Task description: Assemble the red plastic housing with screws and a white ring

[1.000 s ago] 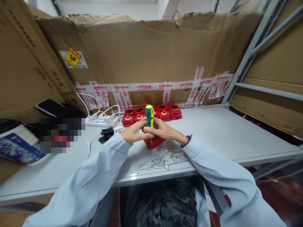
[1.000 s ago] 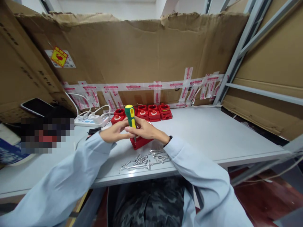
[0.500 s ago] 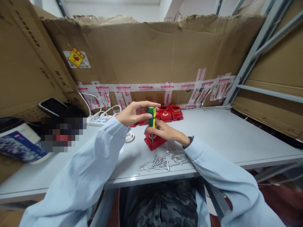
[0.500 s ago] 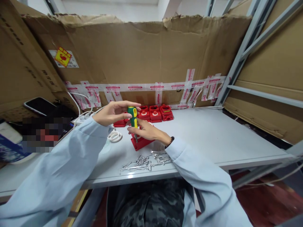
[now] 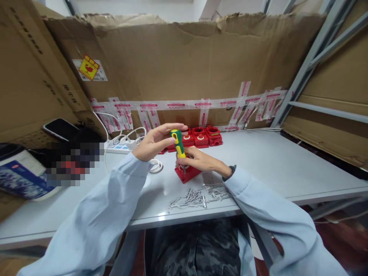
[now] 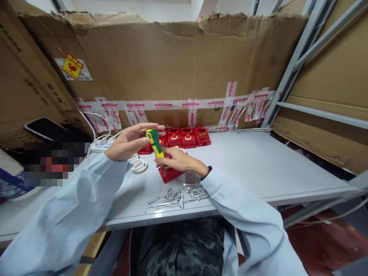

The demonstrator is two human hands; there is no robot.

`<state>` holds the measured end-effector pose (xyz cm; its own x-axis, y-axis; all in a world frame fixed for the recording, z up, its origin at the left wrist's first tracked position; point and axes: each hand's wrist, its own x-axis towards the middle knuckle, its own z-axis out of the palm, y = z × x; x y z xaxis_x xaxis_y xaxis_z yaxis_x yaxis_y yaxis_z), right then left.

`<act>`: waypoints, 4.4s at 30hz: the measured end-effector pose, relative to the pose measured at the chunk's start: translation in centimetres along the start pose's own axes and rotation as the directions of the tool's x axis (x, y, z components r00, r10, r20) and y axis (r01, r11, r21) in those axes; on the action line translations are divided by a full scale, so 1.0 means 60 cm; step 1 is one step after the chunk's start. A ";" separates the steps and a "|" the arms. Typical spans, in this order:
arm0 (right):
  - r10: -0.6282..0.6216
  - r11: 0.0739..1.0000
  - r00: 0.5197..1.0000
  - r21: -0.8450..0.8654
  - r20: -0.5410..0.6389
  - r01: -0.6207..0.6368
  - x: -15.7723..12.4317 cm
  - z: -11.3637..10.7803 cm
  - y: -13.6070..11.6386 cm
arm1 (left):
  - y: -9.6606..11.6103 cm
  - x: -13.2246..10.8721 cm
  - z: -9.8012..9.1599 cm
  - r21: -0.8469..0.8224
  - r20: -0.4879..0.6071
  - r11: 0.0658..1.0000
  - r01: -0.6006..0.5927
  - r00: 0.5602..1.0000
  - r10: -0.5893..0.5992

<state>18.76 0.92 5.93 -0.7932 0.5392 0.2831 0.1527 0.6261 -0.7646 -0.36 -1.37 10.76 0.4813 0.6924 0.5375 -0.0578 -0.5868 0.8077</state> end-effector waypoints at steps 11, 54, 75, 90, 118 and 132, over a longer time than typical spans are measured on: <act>-0.003 0.991 0.999 -0.135 -0.036 -0.002 0.001 0.003 0.002 | -0.004 0.023 0.045 0.204 -0.262 0.973 -0.111 0.951 0.163; -0.006 0.966 1.000 -0.259 -0.029 -0.002 0.002 0.004 -0.011 | 0.005 0.000 0.018 0.052 -0.028 0.998 0.025 0.999 -0.024; 0.007 0.972 0.999 -0.234 -0.048 -0.018 0.001 0.003 -0.010 | 0.002 0.006 0.036 0.250 -0.191 0.966 -0.059 0.976 0.109; 0.017 0.993 0.999 -0.114 -0.044 -0.022 -0.002 0.003 0.002 | -0.011 -0.006 0.035 0.230 -0.156 0.973 -0.002 0.987 0.039; 0.023 0.991 0.888 0.128 -0.459 0.040 0.014 -0.015 0.013 | -0.087 -0.067 0.031 0.646 0.361 0.700 -0.304 0.930 0.071; 0.053 0.993 0.891 -0.075 -0.451 -0.097 0.013 -0.001 0.029 | -0.086 -0.068 0.064 0.927 0.317 0.225 -0.300 0.947 -0.043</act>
<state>18.44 2.44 4.83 -0.4325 0.7675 0.4732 0.2722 0.6114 -0.7430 1.37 -2.78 3.50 0.7360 0.5478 0.3978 0.6531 -0.7293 -0.2041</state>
